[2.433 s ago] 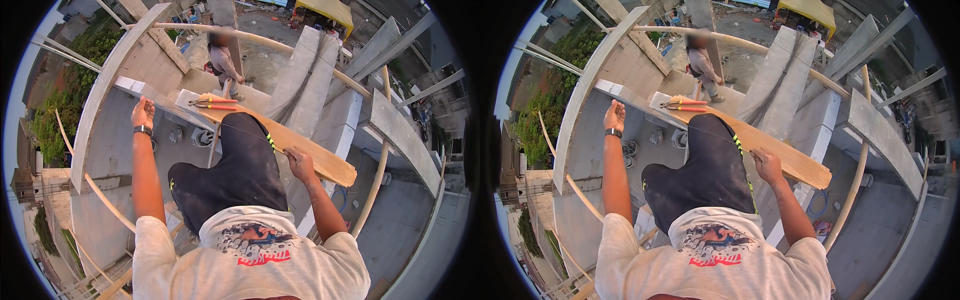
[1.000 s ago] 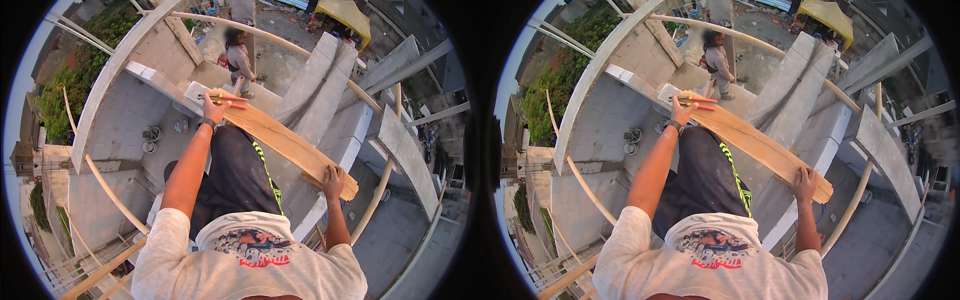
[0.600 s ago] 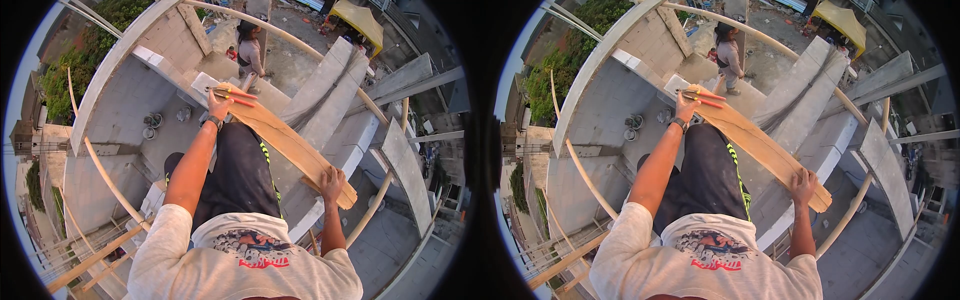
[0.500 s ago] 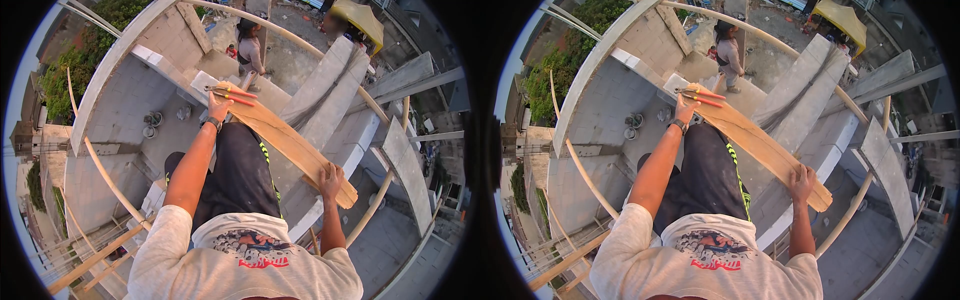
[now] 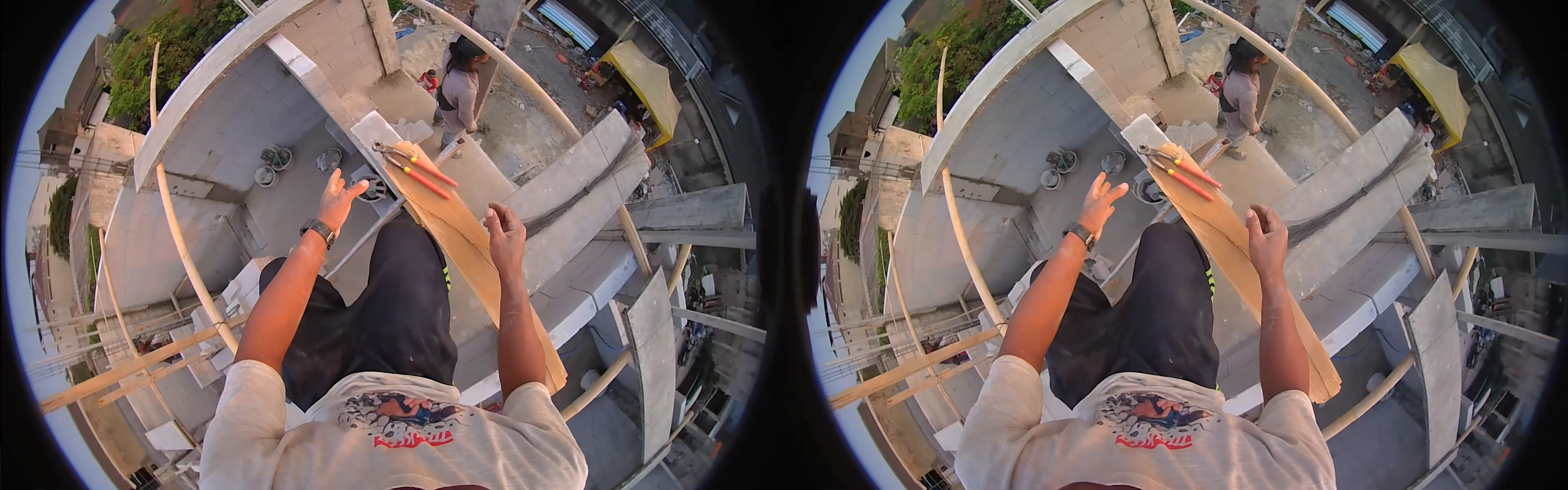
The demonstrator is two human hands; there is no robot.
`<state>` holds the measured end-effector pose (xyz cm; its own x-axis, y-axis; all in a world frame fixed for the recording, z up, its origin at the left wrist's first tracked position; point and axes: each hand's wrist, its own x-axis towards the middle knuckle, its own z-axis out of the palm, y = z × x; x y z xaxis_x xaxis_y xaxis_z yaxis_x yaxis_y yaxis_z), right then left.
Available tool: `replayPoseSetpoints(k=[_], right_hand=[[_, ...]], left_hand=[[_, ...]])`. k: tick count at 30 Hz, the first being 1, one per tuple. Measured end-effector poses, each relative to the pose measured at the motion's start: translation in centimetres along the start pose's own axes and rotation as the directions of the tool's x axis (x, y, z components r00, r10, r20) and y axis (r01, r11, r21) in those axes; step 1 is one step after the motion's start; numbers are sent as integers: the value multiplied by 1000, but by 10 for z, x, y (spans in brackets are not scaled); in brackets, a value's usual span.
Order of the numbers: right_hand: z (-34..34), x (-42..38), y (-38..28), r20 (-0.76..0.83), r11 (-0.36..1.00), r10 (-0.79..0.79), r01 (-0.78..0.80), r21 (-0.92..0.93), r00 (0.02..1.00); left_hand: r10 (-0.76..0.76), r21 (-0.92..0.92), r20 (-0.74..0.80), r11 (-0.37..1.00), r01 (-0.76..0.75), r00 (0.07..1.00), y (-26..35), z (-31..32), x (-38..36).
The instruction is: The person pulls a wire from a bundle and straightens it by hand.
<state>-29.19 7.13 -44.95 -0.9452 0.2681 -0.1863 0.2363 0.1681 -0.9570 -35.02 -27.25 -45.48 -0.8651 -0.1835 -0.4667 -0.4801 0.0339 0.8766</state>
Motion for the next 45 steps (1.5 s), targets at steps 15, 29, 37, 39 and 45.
replayPoseSetpoints(k=[15, 29, 37, 39, 45], right_hand=[[73, 26, -8, 327, 599, -275, 427, -677, 904], [79, 17, -13, 349, 473, -92, 349, -809, 933], [73, 21, -5, 354, 449, -120, 369, -814, 928], [73, 18, -2, 336, 435, -127, 356, -827, 933], [66, 19, 6, 264, 419, -204, 327, -847, 943]], left_hand=[[281, 469, -285, 875, -123, 916, 85, -191, -20], [259, 733, -165, 678, -58, 952, 47, -197, 35], [-8, 847, 93, 526, -75, 996, 20, -210, 54], [98, 867, 96, 480, -131, 991, 2, -222, 57], [124, 750, 84, 645, -144, 989, -40, -271, 37]])
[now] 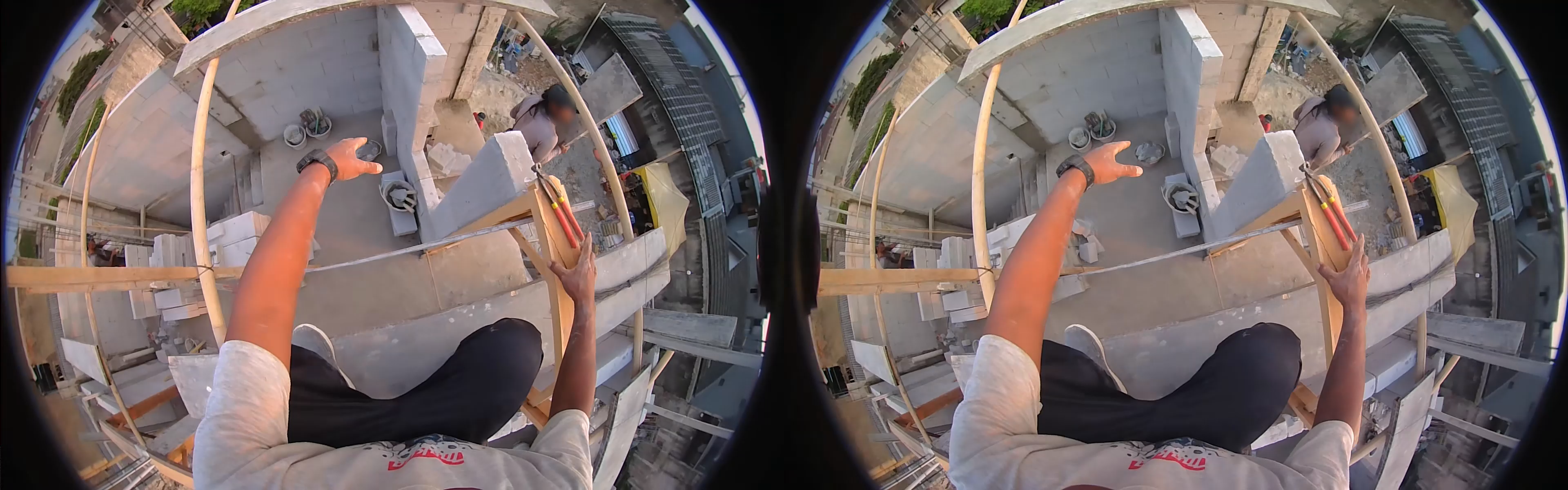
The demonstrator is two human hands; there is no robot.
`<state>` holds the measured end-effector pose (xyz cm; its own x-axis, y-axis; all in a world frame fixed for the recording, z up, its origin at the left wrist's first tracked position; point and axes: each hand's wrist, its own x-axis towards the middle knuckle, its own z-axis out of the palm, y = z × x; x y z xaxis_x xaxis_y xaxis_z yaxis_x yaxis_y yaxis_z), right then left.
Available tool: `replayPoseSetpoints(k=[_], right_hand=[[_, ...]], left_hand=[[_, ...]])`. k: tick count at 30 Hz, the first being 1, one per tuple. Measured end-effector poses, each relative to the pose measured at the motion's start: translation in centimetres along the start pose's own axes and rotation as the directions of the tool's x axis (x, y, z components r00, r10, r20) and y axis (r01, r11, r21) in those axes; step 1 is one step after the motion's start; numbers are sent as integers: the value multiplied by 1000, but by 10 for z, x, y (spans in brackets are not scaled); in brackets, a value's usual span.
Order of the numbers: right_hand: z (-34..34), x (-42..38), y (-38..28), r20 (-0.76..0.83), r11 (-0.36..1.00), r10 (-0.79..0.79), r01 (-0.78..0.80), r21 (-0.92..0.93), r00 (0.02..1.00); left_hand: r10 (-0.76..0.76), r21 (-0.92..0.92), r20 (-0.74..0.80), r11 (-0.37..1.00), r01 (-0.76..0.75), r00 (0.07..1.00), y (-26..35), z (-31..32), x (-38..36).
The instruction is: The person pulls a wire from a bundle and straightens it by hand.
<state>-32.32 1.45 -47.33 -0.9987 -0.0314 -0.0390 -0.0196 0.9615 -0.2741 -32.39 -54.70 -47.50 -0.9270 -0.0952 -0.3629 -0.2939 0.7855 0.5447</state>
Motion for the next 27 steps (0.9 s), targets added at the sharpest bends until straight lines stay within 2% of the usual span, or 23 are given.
replayPoseSetpoints(k=[1, 2, 5, 6, 7, 8, 9, 10, 11, 12, 14, 15, 16, 19, 20, 21, 22, 23, 25, 27], right_hand=[[-2, -3, -4, -48, 1000, 11, -12, -20, 999], [-5, -8, -8, -70, 988, 92, -100, -114, 993], [-6, -27, -16, -198, 975, 105, -140, -171, 974], [-8, -36, -27, -193, 962, 145, -184, -201, 970], [-5, -43, -29, -192, 964, 137, -176, -202, 972], [-1, -48, -26, -191, 952, 156, -199, -232, 969], [2, -55, -25, -189, 938, 177, -224, -263, 966], [2, -61, -27, -194, 942, 178, -224, -249, 965], [4, -67, -25, -194, 942, 172, -218, -254, 966], [8, -70, -22, -194, 937, 187, -234, -258, 963], [10, -67, -22, -203, 935, 200, -249, -254, 959], [11, -70, -22, -191, 936, 202, -247, -252, 961], [11, -78, -22, -174, 934, 209, -249, -255, 962], [9, -86, -26, -167, 911, 297, -331, -244, 940], [9, -89, -23, -197, 906, 282, -328, -267, 939], [8, -91, -20, -201, 899, 297, -344, -270, 934], [6, -92, -17, -218, 910, 278, -329, -254, 936], [6, -95, -14, -233, 919, 259, -314, -237, 937], [3, -101, -22, -268, 920, 244, -310, -241, 932], [-2, -107, -33, -287, 931, 224, -292, -218, 931]], left_hand=[[-55, 28, 46, 998, 54, 997, -9, -5, -3], [-110, 54, 89, 993, 106, 990, -16, -10, -7], [-134, 0, 93, 991, 134, 987, -40, -28, -11], [-133, -2, 88, 991, 134, 987, -41, -41, -15], [-211, -176, 374, 940, 293, 903, -37, -55, -21], [-205, -287, 638, 831, 476, 742, -34, -65, -26], [-208, -289, 637, 828, 480, 742, -44, -57, -21], [-185, -133, 296, 964, 232, 937, -57, -38, -9], [-29, 122, -63, 992, 37, 998, -64, -27, -3], [100, 196, -379, 980, -26, 920, -58, -28, -1], [242, 291, -646, 955, -59, 724, -44, -45, 4], [123, -86, -649, 969, -233, 751, -34, -62, 5], [17, -457, -596, 815, -356, 803, -30, -70, 7], [13, -435, -541, 851, -293, 841, -23, -72, 7], [21, -440, -530, 848, -297, 847, -20, -72, 6], [8, -385, -94, 922, -44, 996, -18, -71, 4], [-75, -207, 353, 966, 156, 933, -16, -69, 2], [-65, -201, 367, 968, 147, 928, -18, -62, 1], [-66, -278, 251, 951, 137, 966, -26, -44, 10], [-24, -268, 229, 959, 87, 973, -27, -30, 27]])
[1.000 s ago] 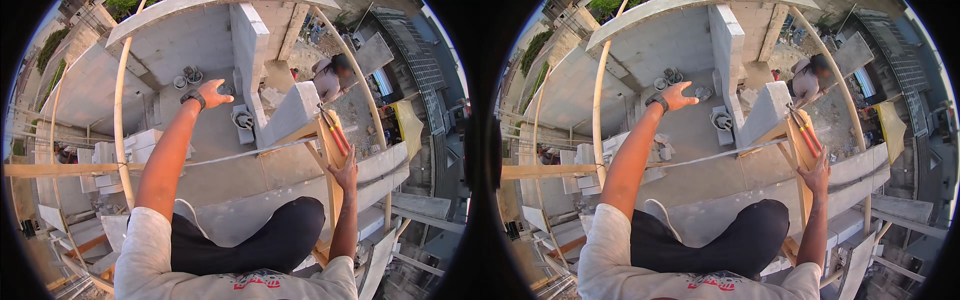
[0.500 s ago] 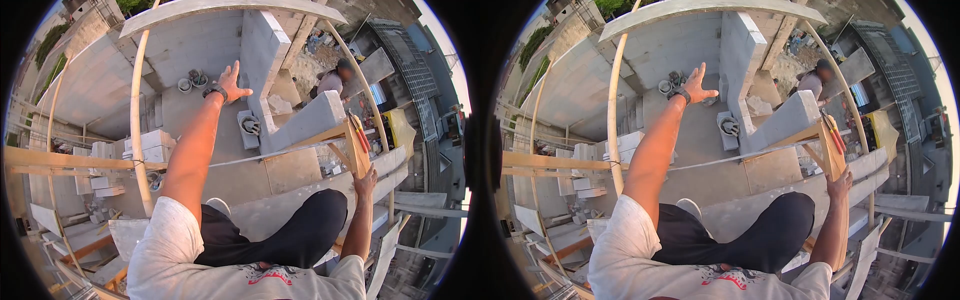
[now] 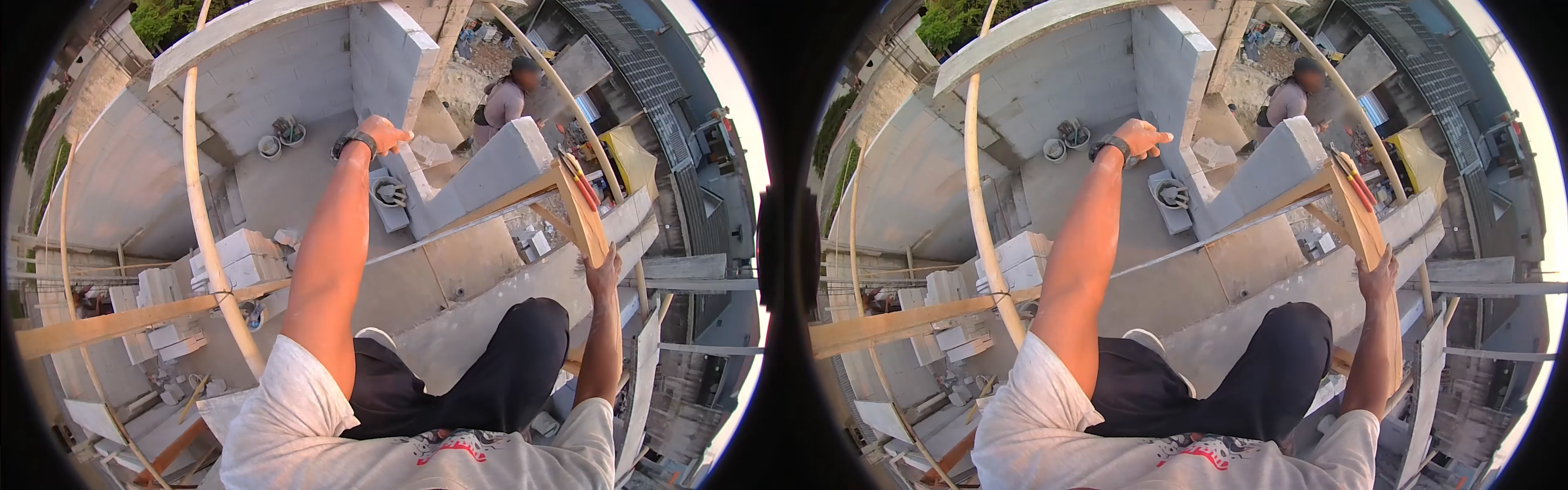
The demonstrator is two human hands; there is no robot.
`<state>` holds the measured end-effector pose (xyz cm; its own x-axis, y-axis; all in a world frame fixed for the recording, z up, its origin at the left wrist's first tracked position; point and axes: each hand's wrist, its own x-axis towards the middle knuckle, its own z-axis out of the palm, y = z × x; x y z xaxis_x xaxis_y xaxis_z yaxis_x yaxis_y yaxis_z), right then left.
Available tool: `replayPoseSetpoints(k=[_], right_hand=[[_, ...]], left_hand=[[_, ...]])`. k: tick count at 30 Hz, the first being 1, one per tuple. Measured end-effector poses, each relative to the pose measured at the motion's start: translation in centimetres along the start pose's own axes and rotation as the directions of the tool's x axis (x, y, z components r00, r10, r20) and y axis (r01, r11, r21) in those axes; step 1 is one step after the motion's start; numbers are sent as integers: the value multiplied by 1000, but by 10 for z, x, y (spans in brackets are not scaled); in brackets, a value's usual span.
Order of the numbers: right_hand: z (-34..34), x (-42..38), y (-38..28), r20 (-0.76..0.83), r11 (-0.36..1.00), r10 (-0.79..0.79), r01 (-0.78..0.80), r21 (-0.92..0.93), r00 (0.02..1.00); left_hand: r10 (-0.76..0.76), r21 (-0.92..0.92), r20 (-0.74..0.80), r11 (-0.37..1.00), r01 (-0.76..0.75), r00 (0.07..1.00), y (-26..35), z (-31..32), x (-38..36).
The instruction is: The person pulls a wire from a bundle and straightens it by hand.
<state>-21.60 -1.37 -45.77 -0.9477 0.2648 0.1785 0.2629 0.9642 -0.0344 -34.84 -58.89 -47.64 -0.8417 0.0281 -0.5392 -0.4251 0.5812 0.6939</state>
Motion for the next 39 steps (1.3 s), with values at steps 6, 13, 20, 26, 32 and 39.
replayPoseSetpoints(k=[6, 13, 20, 26, 32, 39], right_hand=[[-9, -3, -22, -9, 998, -58, 58, 12, 998], [12, -28, -72, -76, 965, -161, 173, 199, 984], [-41, -26, -169, 121, 738, -430, 270, 618, 895], [-152, -38, -251, 97, 382, -897, 646, 660, 431], [-172, -80, -270, 89, 184, -980, 661, 727, 175], [-118, -48, -238, 382, 501, -863, 667, 551, 332]], left_hand=[[77, -366, -359, 905, -216, 930, 16, 25, 12], [144, -225, -93, 961, -161, 985, 7, 27, 6], [-39, -378, -195, 925, -39, 980, -41, 8, 0], [-152, -488, -309, 873, -19, 939, -60, -5, 3], [-151, -529, -343, 847, -57, 927, -43, -4, 18], [-85, -393, -239, 919, -16, 967, -27, 19, 30]])
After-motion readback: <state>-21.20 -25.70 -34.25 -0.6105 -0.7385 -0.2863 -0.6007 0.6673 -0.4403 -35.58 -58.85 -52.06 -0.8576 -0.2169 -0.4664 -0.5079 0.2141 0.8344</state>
